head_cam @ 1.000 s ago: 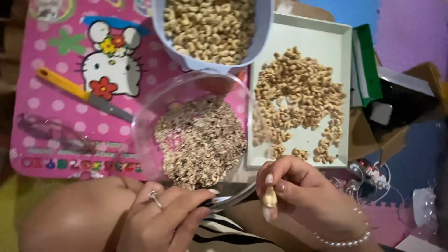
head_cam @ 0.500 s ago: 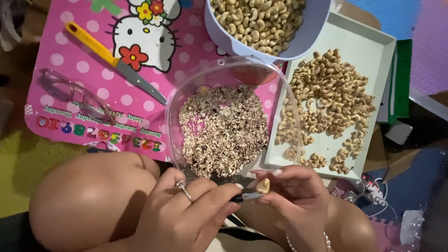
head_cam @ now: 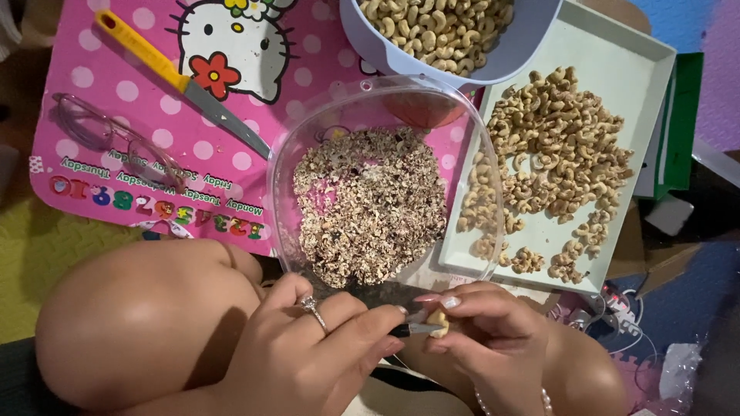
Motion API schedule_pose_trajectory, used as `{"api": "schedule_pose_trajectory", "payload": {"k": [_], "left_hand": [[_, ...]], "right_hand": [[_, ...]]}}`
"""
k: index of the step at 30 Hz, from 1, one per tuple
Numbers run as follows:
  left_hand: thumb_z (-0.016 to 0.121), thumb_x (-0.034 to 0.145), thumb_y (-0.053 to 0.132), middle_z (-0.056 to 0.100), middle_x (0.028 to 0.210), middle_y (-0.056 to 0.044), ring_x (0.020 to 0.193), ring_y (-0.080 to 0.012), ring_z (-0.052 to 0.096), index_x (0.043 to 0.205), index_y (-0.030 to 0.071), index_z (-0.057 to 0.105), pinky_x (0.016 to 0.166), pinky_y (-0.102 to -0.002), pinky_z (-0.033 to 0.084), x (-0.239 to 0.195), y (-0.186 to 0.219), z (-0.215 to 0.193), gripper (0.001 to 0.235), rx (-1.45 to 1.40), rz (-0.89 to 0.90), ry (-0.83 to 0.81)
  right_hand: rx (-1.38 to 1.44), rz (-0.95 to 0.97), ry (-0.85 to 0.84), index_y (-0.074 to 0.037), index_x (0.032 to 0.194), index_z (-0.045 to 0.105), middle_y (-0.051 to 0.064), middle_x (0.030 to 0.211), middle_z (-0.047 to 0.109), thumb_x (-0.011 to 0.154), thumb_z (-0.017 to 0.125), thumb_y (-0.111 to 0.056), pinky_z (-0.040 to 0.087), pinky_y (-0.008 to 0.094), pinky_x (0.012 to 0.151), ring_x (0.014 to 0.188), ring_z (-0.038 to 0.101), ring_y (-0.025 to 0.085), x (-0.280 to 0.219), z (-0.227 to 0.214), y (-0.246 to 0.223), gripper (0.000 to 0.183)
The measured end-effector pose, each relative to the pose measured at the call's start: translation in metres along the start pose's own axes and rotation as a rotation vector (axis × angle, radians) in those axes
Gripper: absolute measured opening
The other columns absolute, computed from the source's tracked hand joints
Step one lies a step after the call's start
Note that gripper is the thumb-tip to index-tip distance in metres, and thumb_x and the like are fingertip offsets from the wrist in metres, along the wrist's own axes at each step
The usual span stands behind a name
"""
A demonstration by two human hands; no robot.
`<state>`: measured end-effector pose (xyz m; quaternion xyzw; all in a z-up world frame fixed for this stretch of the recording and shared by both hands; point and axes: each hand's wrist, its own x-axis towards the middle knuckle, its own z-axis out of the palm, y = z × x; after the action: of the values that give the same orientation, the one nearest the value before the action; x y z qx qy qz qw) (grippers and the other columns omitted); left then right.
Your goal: The person sits on the floor and uses a small knife to peel the skin off cashew nuts. They hold each nut in one hand and scrape the skin with the knife, dropping the peeled nuts onto a white tray and the skins into a clear bowl.
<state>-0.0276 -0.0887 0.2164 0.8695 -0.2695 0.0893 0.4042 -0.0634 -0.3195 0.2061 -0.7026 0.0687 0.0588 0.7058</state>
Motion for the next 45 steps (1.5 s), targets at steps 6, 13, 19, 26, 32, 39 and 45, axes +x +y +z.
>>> {"api": "schedule_pose_trajectory", "payload": {"k": [6,13,19,26,32,39,45], "left_hand": [[0.058,0.105,0.026,0.055,0.081,0.001,0.064,-0.018,0.042,0.109,0.009,0.073,0.063,-0.037,0.034,0.003,0.001,0.0,0.022,0.045,0.02,-0.009],[0.056,0.107,0.023,0.06,0.086,0.003,0.067,-0.0126,0.049,0.1,0.007,0.071,0.058,-0.036,0.029,0.012,0.005,-0.001,0.023,0.138,0.07,0.032],[0.064,0.104,0.028,0.056,0.079,0.004,0.057,-0.0159,0.041,0.105,0.013,0.076,0.06,-0.034,0.035,0.008,0.007,0.003,0.019,0.262,0.017,0.089],[0.057,0.106,0.027,0.057,0.08,0.003,0.06,-0.0161,0.042,0.102,0.009,0.074,0.059,-0.036,0.032,0.013,0.006,0.001,0.025,0.2,0.015,0.056],[0.057,0.106,0.03,0.048,0.074,0.001,0.058,-0.0197,0.032,0.103,0.009,0.074,0.058,-0.037,0.031,0.006,0.004,0.008,0.027,0.212,0.031,0.042],[0.068,0.104,0.031,0.06,0.082,0.003,0.057,-0.0127,0.052,0.106,0.012,0.076,0.059,-0.035,0.034,0.009,0.004,0.002,0.021,0.3,0.031,0.078],[0.06,0.104,0.028,0.057,0.076,0.003,0.059,-0.0163,0.04,0.102,0.01,0.076,0.059,-0.035,0.031,0.014,0.008,0.0,0.024,0.194,-0.03,0.064]], "right_hand": [[0.087,0.031,0.075,0.002,0.103,0.067,0.019,0.095,0.076,0.065,0.087,0.01,0.07,0.037,0.08,0.098,0.081,0.033,-0.008,0.001,0.007,0.043],[-0.157,0.239,0.069,0.003,0.099,0.077,0.017,0.094,0.083,0.069,0.088,0.0,0.064,0.031,0.069,0.082,0.079,0.021,-0.005,-0.007,0.001,0.032],[-0.194,0.38,0.125,0.001,0.095,0.079,0.016,0.085,0.082,0.07,0.086,0.004,0.063,0.034,0.065,0.073,0.079,0.024,0.001,-0.003,-0.004,0.026],[-0.058,0.361,0.175,0.004,0.096,0.073,0.019,0.089,0.081,0.064,0.086,0.014,0.064,0.032,0.068,0.076,0.078,0.023,0.002,0.001,-0.001,0.035],[-0.054,0.315,0.179,0.004,0.096,0.074,0.02,0.089,0.08,0.066,0.086,0.01,0.069,0.036,0.071,0.081,0.08,0.027,-0.002,0.004,-0.006,0.032],[0.018,0.261,0.145,0.004,0.098,0.073,0.017,0.097,0.079,0.061,0.087,0.013,0.064,0.032,0.08,0.09,0.077,0.023,-0.009,-0.003,0.017,0.04],[-0.018,0.186,0.042,0.001,0.108,0.073,0.015,0.094,0.075,0.066,0.086,0.012,0.065,0.029,0.075,0.087,0.075,0.021,-0.001,-0.006,0.012,0.045]]}}
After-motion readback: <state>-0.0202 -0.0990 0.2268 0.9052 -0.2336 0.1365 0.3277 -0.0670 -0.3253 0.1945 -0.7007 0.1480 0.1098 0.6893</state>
